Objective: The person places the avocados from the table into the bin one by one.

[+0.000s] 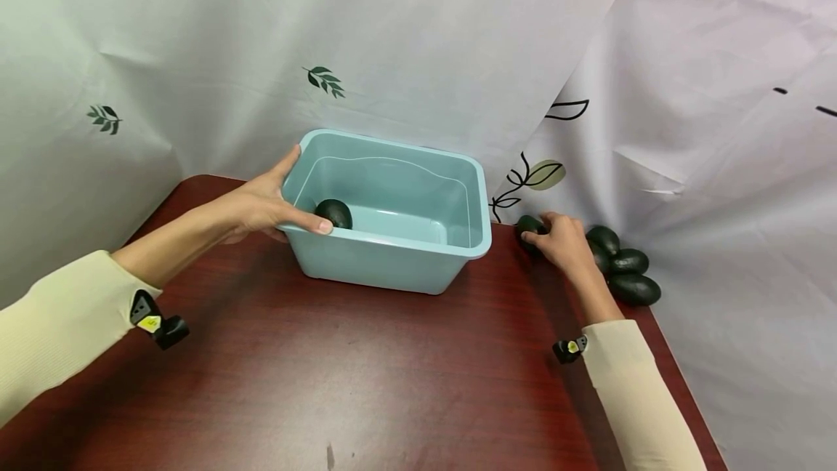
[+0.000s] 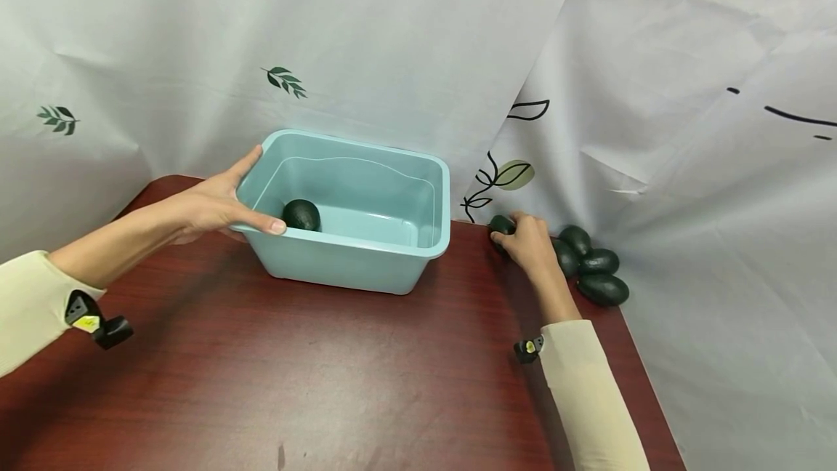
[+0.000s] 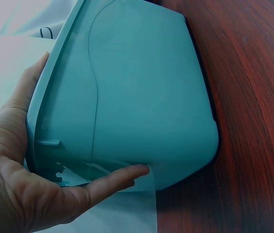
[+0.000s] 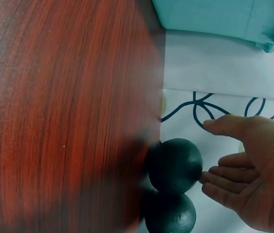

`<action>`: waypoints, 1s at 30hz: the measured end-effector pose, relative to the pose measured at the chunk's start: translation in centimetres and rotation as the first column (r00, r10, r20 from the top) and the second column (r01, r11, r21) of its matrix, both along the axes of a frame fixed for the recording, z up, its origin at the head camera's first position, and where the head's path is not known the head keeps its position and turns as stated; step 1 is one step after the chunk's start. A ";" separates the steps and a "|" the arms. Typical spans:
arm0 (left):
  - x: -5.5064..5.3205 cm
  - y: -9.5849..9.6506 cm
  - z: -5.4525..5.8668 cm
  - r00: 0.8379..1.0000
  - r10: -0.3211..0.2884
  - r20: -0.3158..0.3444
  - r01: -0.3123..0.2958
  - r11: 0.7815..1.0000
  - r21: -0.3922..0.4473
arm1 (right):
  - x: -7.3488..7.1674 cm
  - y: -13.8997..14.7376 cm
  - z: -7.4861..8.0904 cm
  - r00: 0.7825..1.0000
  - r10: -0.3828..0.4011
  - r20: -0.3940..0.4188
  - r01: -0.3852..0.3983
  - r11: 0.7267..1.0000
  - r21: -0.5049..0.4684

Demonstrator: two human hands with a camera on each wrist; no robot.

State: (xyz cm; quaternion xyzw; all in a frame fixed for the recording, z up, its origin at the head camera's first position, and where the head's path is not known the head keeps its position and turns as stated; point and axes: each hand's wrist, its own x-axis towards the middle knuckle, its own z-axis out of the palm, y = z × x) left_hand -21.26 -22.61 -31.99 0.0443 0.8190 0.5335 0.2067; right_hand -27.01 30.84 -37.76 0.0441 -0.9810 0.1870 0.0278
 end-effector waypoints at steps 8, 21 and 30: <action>0.0 0.0 0.1 1.000 0.001 -0.009 -0.001 1.000 0.001 | -0.2 0.2 -0.5 1.000 -0.026 0.011 0.026 1.000 0.006; -0.1 0.0 -0.1 1.000 0.004 -0.008 -0.004 1.000 -0.003 | -0.6 0.2 -0.9 0.999 -0.017 0.036 0.016 0.999 0.034; -0.2 0.0 -0.3 1.000 0.006 -0.004 -0.006 1.000 0.002 | -0.8 0.1 -1.5 0.999 -0.021 0.035 0.021 1.000 0.009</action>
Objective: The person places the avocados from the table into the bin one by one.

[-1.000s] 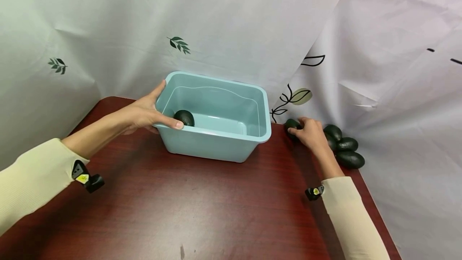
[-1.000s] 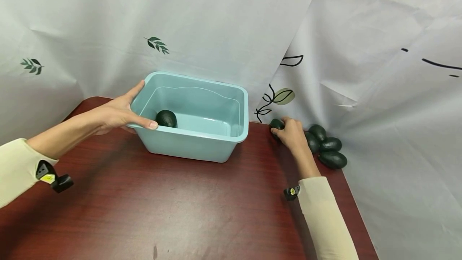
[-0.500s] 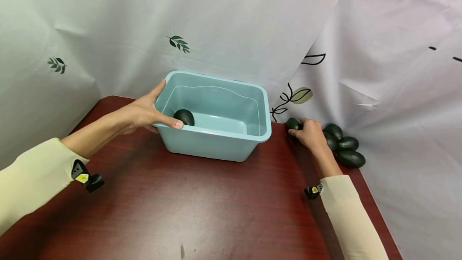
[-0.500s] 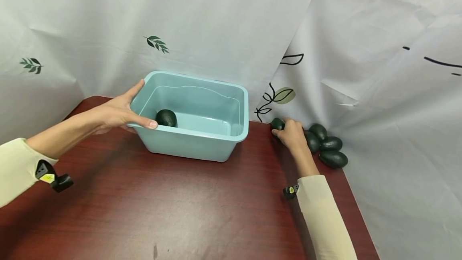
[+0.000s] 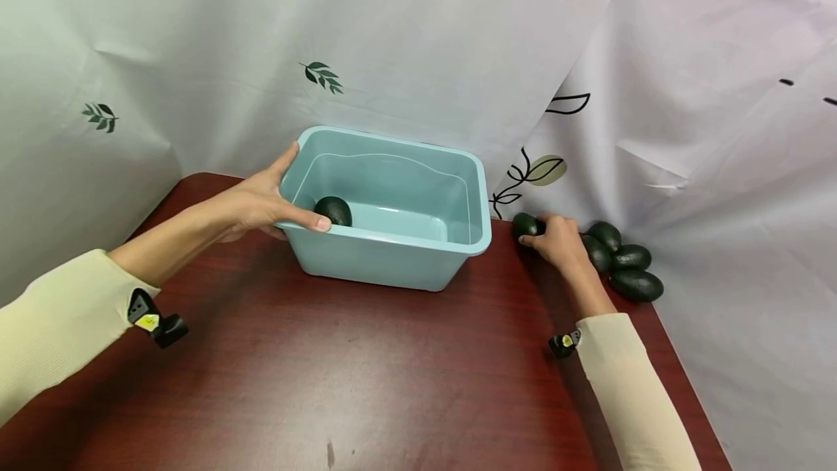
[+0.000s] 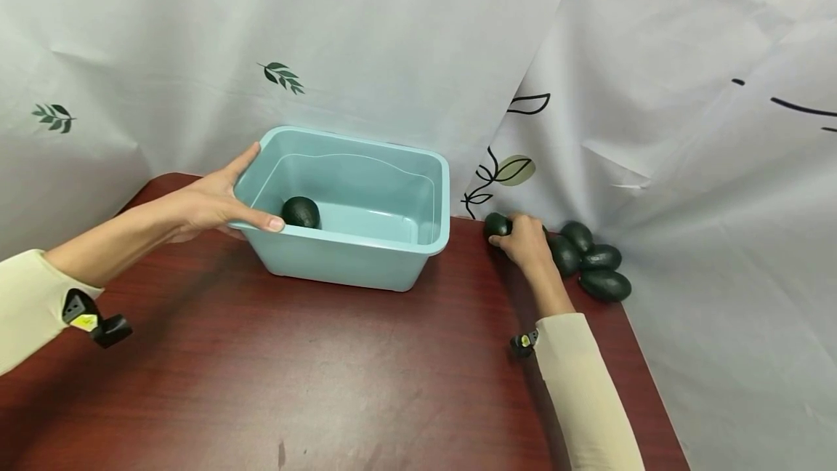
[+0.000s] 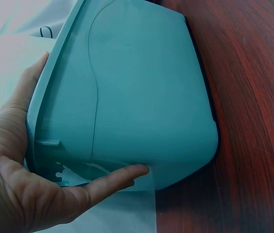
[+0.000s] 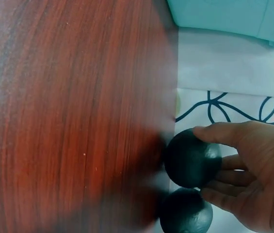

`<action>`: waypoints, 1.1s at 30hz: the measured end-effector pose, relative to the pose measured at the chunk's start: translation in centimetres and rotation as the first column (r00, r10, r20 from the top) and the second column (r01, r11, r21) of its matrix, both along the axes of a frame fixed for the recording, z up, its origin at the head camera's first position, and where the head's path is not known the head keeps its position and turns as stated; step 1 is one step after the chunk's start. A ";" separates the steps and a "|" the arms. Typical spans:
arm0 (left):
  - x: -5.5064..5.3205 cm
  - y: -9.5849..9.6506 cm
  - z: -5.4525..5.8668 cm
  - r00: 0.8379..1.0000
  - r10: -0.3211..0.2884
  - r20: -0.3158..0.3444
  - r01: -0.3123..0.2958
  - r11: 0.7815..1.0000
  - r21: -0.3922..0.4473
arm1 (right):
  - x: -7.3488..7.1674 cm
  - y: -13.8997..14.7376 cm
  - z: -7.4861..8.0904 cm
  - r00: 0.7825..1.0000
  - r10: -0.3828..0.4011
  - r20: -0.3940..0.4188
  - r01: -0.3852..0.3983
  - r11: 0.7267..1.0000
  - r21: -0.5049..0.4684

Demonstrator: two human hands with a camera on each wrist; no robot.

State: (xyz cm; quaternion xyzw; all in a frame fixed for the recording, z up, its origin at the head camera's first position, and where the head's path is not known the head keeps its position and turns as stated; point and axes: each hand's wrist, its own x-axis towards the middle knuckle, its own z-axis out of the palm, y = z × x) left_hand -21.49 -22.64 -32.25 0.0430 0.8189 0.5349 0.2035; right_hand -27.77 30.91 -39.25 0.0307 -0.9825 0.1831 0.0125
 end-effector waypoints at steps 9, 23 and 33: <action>0.0 0.1 0.2 1.000 -0.007 -0.004 0.007 1.000 0.002 | -0.1 0.1 -0.2 1.000 -0.014 -0.003 0.014 1.000 -0.006; 0.1 0.1 0.1 1.000 -0.005 0.002 0.005 1.000 -0.006 | 0.4 0.1 -0.2 0.999 -0.009 -0.040 0.008 0.999 -0.034; 0.1 0.0 0.1 1.000 -0.002 0.000 0.002 1.000 -0.001 | 0.7 0.2 0.5 0.994 -0.002 -0.105 -0.005 0.997 -0.071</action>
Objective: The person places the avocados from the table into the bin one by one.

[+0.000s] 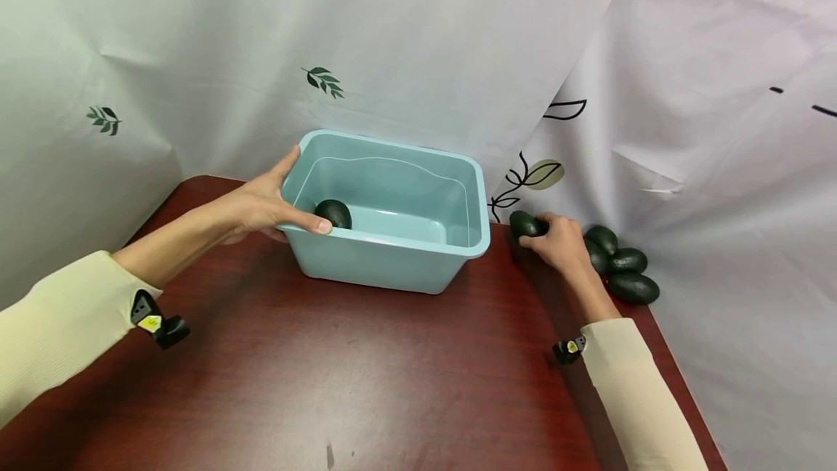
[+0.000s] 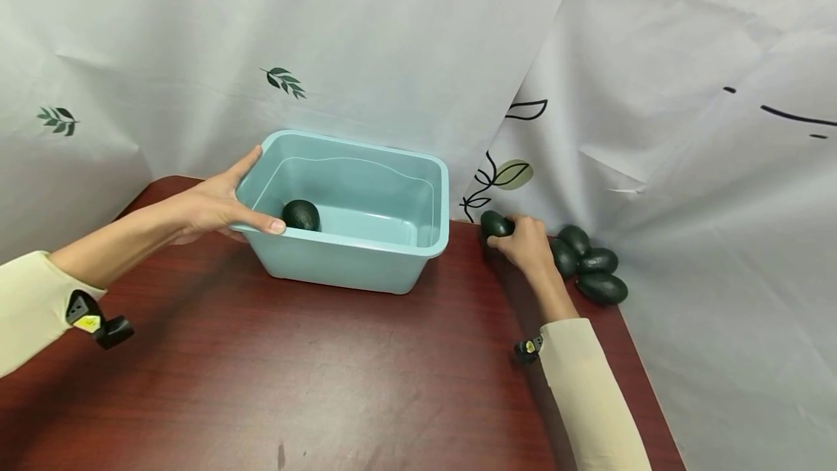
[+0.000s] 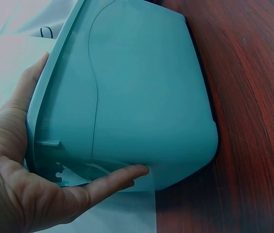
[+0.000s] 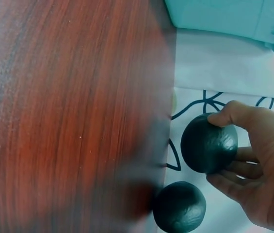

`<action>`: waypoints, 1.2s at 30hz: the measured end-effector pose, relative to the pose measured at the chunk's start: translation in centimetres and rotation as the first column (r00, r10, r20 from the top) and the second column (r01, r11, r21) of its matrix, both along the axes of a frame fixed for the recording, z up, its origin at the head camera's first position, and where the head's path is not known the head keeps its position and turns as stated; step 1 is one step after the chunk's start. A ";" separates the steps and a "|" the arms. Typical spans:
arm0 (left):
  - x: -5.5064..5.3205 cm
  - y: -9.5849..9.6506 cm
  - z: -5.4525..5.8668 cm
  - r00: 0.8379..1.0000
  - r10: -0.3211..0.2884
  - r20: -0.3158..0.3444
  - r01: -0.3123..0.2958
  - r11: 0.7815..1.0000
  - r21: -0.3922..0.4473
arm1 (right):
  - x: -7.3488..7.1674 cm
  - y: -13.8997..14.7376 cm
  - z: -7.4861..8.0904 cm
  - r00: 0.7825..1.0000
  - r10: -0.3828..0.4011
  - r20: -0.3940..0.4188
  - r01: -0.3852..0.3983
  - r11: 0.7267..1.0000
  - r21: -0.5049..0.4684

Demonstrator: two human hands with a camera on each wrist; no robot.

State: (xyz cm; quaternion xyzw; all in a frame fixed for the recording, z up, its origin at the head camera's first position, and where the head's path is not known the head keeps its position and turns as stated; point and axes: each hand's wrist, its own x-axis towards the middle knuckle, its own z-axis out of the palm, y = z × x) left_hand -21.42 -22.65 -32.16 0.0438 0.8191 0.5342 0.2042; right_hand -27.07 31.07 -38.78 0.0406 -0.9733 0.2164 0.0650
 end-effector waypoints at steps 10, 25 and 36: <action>-0.1 0.0 -0.1 1.000 -0.001 0.000 0.001 1.000 0.008 | 0.3 0.1 0.7 1.000 -0.011 -0.021 0.010 1.000 -0.024; -0.3 0.3 0.0 1.000 -0.010 0.001 0.010 1.000 0.001 | 0.6 0.2 2.5 0.998 -0.026 -0.058 0.024 0.999 -0.040; 0.0 0.1 0.1 1.000 -0.002 0.008 0.002 1.000 -0.007 | 0.5 -0.2 3.9 0.992 -0.001 -0.124 -0.005 0.999 -0.045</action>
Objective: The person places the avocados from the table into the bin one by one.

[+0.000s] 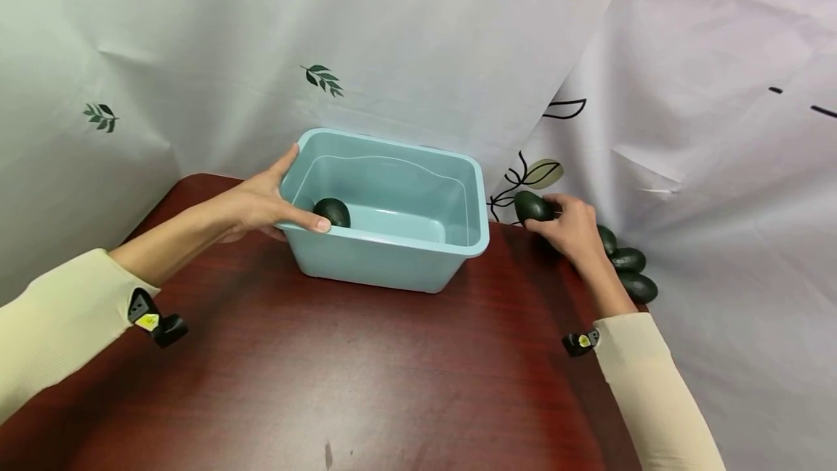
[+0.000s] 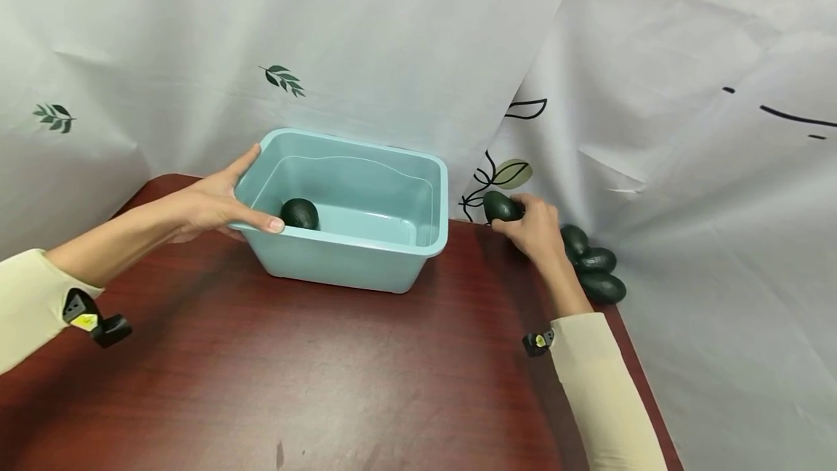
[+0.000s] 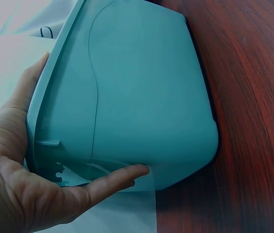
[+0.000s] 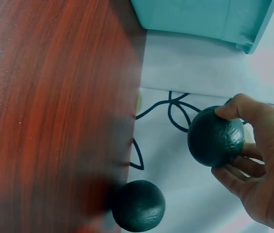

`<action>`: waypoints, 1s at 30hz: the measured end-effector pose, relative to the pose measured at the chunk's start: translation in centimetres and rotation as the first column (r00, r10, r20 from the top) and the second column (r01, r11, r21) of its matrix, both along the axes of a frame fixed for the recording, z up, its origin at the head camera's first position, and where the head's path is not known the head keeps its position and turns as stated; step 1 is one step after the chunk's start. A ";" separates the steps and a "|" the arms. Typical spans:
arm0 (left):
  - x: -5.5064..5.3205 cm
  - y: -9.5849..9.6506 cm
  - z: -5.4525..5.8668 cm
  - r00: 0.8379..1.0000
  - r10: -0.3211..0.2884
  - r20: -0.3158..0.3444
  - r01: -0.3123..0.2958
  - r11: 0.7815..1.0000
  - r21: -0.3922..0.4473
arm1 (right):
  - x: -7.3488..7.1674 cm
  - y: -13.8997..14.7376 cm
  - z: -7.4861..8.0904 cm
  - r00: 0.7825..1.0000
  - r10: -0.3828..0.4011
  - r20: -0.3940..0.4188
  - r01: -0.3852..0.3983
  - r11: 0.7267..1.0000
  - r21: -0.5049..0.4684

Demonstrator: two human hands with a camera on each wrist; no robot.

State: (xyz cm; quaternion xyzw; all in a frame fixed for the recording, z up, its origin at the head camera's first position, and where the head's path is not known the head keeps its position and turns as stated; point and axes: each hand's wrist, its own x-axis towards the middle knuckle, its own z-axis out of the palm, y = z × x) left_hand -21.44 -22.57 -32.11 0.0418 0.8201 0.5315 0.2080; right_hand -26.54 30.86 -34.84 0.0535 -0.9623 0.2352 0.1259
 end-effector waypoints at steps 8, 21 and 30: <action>0.0 0.0 0.0 1.000 0.000 -0.007 0.000 1.000 0.000 | 0.0 -0.3 1.1 1.000 0.016 -0.005 -0.016 1.000 -0.001; 0.0 -0.1 -0.2 1.000 0.000 -0.007 0.000 1.000 0.004 | 0.3 -1.2 3.2 0.998 0.050 -0.026 -0.050 0.999 -0.018; 0.0 0.0 -0.1 1.000 -0.002 -0.005 0.002 1.000 0.005 | 0.4 -1.8 4.3 0.996 0.071 -0.060 -0.072 0.997 -0.018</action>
